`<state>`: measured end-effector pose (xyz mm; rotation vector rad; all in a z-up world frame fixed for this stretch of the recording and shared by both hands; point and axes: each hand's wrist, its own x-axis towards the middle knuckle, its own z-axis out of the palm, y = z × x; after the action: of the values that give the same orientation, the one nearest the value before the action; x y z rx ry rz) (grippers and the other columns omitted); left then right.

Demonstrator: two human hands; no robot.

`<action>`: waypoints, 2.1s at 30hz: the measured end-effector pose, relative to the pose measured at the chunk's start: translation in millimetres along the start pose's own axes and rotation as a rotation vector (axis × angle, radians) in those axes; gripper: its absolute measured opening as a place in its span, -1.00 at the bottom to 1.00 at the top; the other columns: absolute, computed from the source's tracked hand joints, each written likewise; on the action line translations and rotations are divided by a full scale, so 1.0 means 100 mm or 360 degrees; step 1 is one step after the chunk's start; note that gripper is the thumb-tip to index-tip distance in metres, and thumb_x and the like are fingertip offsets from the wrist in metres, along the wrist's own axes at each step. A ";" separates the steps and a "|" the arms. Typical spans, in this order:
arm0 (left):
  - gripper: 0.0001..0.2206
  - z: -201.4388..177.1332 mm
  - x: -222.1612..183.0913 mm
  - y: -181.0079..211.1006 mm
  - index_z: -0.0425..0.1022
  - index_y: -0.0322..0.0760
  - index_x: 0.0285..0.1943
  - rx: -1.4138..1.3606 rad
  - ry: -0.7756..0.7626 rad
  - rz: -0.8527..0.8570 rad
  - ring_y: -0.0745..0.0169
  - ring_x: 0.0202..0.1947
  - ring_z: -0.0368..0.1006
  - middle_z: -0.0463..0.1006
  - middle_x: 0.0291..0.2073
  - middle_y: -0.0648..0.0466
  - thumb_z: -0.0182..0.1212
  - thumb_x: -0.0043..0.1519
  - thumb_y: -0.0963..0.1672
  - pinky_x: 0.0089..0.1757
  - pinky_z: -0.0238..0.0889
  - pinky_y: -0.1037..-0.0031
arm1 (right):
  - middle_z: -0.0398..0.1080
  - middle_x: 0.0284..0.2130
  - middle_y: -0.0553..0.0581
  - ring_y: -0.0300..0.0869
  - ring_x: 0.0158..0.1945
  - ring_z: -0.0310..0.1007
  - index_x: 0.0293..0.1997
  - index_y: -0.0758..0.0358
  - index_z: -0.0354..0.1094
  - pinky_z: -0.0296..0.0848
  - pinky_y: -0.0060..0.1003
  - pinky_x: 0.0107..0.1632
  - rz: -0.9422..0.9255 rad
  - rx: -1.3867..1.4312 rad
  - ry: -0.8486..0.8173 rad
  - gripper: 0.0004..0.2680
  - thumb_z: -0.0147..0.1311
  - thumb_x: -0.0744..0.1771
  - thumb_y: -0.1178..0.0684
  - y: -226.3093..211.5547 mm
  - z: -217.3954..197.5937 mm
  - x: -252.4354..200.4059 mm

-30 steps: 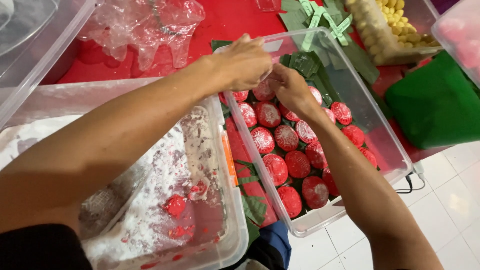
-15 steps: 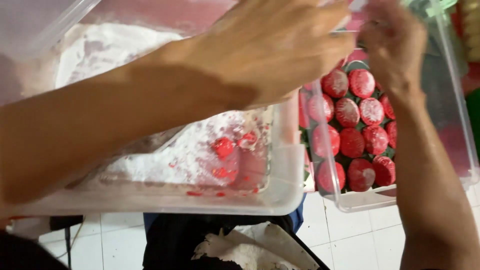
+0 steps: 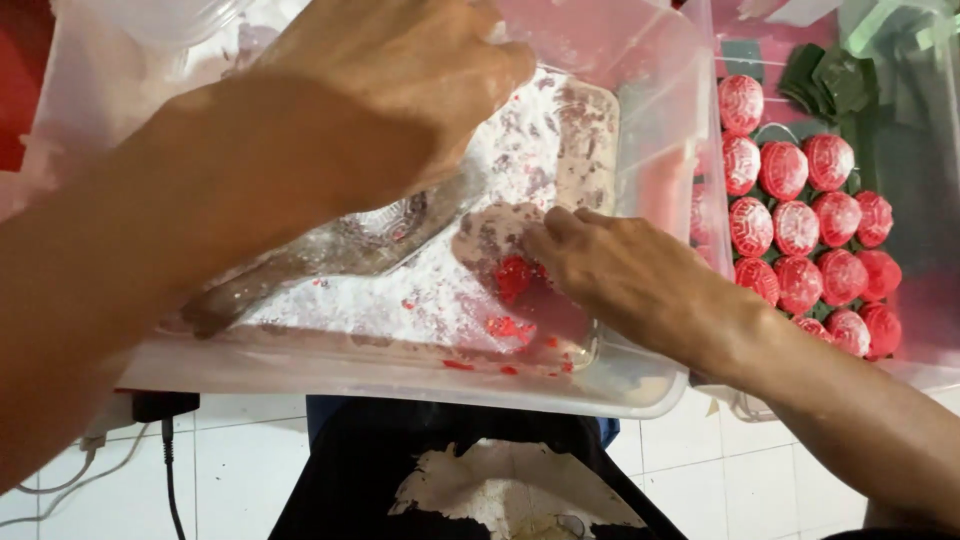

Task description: Molding red dough into traditional cakes using a wooden mold and by hand, then coating them with flour and arranging them in a tray

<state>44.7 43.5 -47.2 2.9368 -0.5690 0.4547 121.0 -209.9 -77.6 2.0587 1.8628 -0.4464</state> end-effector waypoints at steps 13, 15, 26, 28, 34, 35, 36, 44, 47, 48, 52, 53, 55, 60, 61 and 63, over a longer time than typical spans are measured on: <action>-0.92 0.21 -0.28 -0.07 0.51 -0.50 -0.22 -0.0482 0.0670 0.0328 0.07 -0.44 0.13 0.33 -0.43 -0.05 0.19 0.25 -0.38 -0.25 0.16 0.20 | 0.50 0.00 0.15 0.04 0.03 0.51 0.04 0.22 0.44 0.69 -0.19 -0.02 -0.0289 0.0374 0.0182 -0.66 0.15 0.19 0.38 -0.29 -0.08 0.20; -0.88 0.25 -0.30 -0.07 0.50 -0.47 -0.17 -0.0500 0.0716 0.0353 -0.10 -0.36 0.24 0.39 -0.32 -0.13 0.22 0.17 -0.36 -0.21 0.15 0.13 | 0.47 -0.15 0.10 -0.09 -0.19 0.45 -0.11 0.10 0.48 0.66 -0.29 -0.18 -0.0423 -0.0127 0.0272 -0.75 0.17 0.19 0.29 -0.33 0.03 0.20; -0.83 0.38 -0.33 -0.05 0.55 -0.47 -0.10 -0.0516 0.0843 0.0421 0.07 -0.30 0.18 0.34 -0.32 -0.04 0.23 0.21 -0.39 -0.17 0.15 0.24 | 0.56 0.04 0.12 -0.02 -0.16 0.69 0.01 0.20 0.54 0.72 -0.22 -0.20 -0.0191 0.0979 0.0070 -0.76 0.16 0.26 0.11 -0.04 -0.49 0.17; -0.80 0.37 -0.32 -0.05 0.57 -0.50 -0.02 -0.0548 0.0790 0.0428 0.06 -0.24 0.19 0.34 -0.30 -0.03 0.21 0.22 -0.39 -0.11 0.14 0.24 | 0.56 0.02 0.18 0.01 -0.06 0.64 -0.05 0.28 0.56 0.66 -0.18 -0.09 -0.0183 0.0937 0.0108 -0.79 0.15 0.27 0.11 -0.06 -0.39 0.20; -0.87 0.36 -0.32 -0.04 0.46 -0.33 -0.18 -0.0407 0.0493 0.0295 -0.06 -0.24 0.33 0.41 -0.24 -0.08 0.30 0.16 -0.27 -0.20 0.23 0.19 | 0.57 -0.33 0.15 -0.09 -0.35 0.55 -0.35 0.31 0.50 0.69 -0.17 -0.07 -0.0355 0.0406 0.0271 -0.90 0.23 0.19 0.34 -0.20 -0.08 0.24; -0.87 0.34 -0.30 -0.02 0.48 -0.35 -0.21 -0.0415 0.0393 0.0224 -0.02 -0.35 0.38 0.45 -0.29 -0.09 0.32 0.12 -0.27 -0.32 0.28 0.23 | 0.56 -0.20 0.19 -0.02 -0.19 0.56 -0.25 0.30 0.48 0.68 -0.16 -0.07 -0.0357 0.0416 0.0286 -0.86 0.22 0.20 0.33 -0.20 -0.12 0.23; -0.86 0.33 -0.28 -0.01 0.50 -0.37 -0.23 -0.0422 0.0293 0.0154 0.01 -0.45 0.43 0.49 -0.33 -0.10 0.35 0.07 -0.26 -0.44 0.34 0.27 | 0.55 -0.06 0.23 0.04 -0.03 0.57 -0.15 0.29 0.46 0.67 -0.15 -0.07 -0.0359 0.0426 0.0300 -0.80 0.21 0.20 0.32 -0.19 -0.15 0.22; -0.95 0.30 -0.19 0.00 0.51 -0.31 -0.33 -0.0196 0.0158 0.0160 0.16 -0.73 0.23 0.50 -0.56 -0.05 0.27 0.07 -0.23 -0.55 0.22 0.34 | 0.45 0.06 0.15 0.00 0.07 0.44 0.03 0.16 0.41 0.56 -0.14 0.00 -0.0350 0.0091 0.0166 -0.66 0.23 0.17 0.23 -0.22 0.05 0.18; -0.91 0.26 -0.21 -0.02 0.54 -0.32 -0.28 -0.0181 0.0131 0.0144 0.19 -0.74 0.25 0.49 -0.59 -0.01 0.28 0.05 -0.25 -0.55 0.22 0.36 | 0.48 -0.12 0.18 0.03 -0.07 0.46 -0.13 0.26 0.48 0.57 -0.09 0.01 -0.0355 0.0580 0.0046 -0.82 0.21 0.22 0.21 -0.13 -0.14 0.23; -0.89 0.25 -0.21 -0.03 0.55 -0.34 -0.27 -0.0207 0.0103 0.0131 0.20 -0.75 0.26 0.48 -0.60 0.00 0.27 0.04 -0.26 -0.55 0.23 0.35 | 0.52 -0.38 0.17 -0.11 -0.38 0.54 -0.26 0.32 0.51 0.75 -0.24 -0.26 -0.0379 0.0805 0.0055 -0.96 0.15 0.32 0.21 -0.10 -0.21 0.25; -0.89 0.33 -0.19 -0.03 0.55 -0.36 -0.31 -0.0222 0.0094 0.0112 0.14 -0.77 0.25 0.47 -0.62 -0.08 0.27 0.01 -0.23 -0.58 0.23 0.32 | 0.56 -0.27 0.12 -0.10 -0.29 0.57 0.05 0.29 0.42 0.75 -0.22 -0.23 -0.0399 0.0844 0.0094 -0.68 0.21 0.20 0.31 -0.26 -0.21 0.19; -0.87 0.34 -0.18 -0.02 0.57 -0.30 -0.28 -0.0182 0.0080 0.0111 0.12 -0.71 0.34 0.53 -0.57 -0.06 0.28 0.00 -0.22 -0.53 0.28 0.32 | 0.47 -0.18 0.12 -0.08 -0.13 0.47 -0.05 0.24 0.43 0.70 -0.22 -0.13 -0.0481 0.0565 0.0122 -0.76 0.18 0.22 0.28 -0.29 -0.12 0.16; -0.85 0.36 -0.15 -0.01 0.59 -0.24 -0.25 -0.0147 0.0064 0.0109 0.09 -0.65 0.44 0.58 -0.52 -0.04 0.28 0.00 -0.21 -0.48 0.34 0.31 | 0.39 -0.08 0.13 -0.07 0.02 0.37 -0.16 0.19 0.43 0.64 -0.22 -0.03 -0.0560 0.0290 0.0145 -0.84 0.16 0.24 0.25 -0.33 0.08 0.14; -0.87 0.36 -0.14 0.01 0.60 -0.23 -0.24 -0.0124 -0.0080 0.0085 0.18 -0.75 0.39 0.58 -0.57 -0.02 0.32 0.04 -0.19 -0.59 0.30 0.35 | 0.49 -0.08 0.17 0.00 0.01 0.49 -0.12 0.30 0.46 0.65 -0.13 0.03 -0.0517 0.0552 0.0088 -0.77 0.27 0.19 0.14 -0.23 0.02 0.23; -0.87 0.37 -0.15 0.00 0.60 -0.23 -0.24 -0.0122 -0.0079 0.0082 0.18 -0.75 0.39 0.58 -0.57 -0.02 0.32 0.04 -0.19 -0.59 0.30 0.35 | 0.49 -0.08 0.17 0.00 0.01 0.49 -0.12 0.30 0.46 0.65 -0.13 0.03 -0.0520 0.0550 0.0088 -0.77 0.27 0.19 0.14 -0.15 -0.06 0.21; -0.98 0.38 -0.17 -0.02 0.59 -0.20 -0.36 -0.0218 0.0059 0.0120 0.13 -0.73 0.33 0.55 -0.60 0.00 0.30 0.07 -0.17 -0.50 0.26 0.31 | 0.52 -0.17 0.10 -0.19 -0.43 0.70 -0.10 0.18 0.54 0.83 -0.37 -0.32 -0.0249 0.1045 -0.0189 -0.82 0.17 0.26 0.26 0.01 -0.24 0.19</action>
<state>40.3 44.7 -88.3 2.7790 -0.6796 0.4576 123.7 -182.8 -64.2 2.1901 1.9853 -1.3404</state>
